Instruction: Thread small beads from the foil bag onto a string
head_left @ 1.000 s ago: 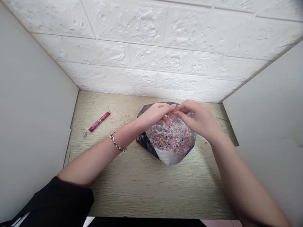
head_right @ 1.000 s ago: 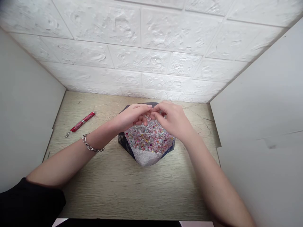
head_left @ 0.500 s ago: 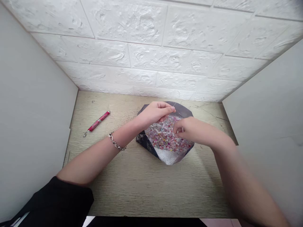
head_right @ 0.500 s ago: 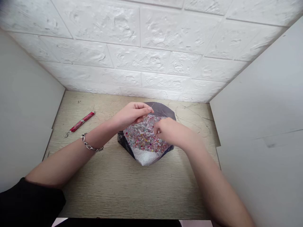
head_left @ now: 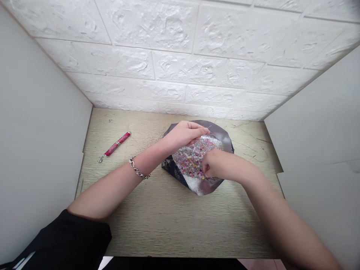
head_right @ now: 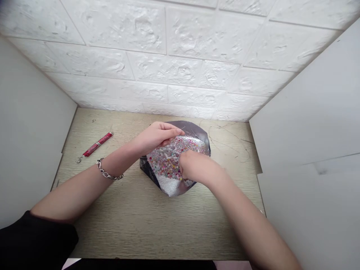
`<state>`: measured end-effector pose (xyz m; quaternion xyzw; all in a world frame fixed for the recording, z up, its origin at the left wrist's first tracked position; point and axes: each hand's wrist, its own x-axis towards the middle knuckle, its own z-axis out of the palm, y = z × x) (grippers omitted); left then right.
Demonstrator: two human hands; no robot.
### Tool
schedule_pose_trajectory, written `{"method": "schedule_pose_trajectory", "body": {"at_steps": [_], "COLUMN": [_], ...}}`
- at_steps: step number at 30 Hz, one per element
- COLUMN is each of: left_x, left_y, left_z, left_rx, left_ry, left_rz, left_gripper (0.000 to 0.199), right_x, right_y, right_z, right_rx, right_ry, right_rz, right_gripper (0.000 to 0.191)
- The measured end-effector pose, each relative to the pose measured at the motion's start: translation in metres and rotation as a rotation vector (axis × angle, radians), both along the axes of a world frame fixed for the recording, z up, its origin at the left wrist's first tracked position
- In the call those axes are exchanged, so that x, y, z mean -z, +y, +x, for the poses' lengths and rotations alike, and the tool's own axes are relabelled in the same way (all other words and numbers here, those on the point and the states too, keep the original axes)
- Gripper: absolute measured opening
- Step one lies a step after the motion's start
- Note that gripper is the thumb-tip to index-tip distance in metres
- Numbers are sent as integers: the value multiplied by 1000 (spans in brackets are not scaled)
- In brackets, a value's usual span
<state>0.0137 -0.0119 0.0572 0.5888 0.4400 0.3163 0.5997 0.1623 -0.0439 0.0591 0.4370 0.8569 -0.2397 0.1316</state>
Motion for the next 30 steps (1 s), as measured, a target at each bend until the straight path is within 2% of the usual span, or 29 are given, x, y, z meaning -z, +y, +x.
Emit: {"method": "schedule_pose_trajectory", "body": {"at_steps": [6,16,23,30], "left_x": [-1,-2,-2,-2], "left_y": [0,-1,-1,-1], "left_z": [0,-1,0,0], "left_rx": [-2,-2,-13,-9], "left_ry": [13,57,52,53], "left_rz": [4,21,25,25], "left_gripper": [28,28,27,27], "right_x": [-1,0,-3,-4], "right_y": [-4,-8,-11,-9], "right_z": [-7,-10,-11,-12], "right_rx": [10,29,23,45], "right_ry": [-154,-253,-264,-258], "right_rz": [9,64,95,29], "right_gripper": [13,22,23,14]}}
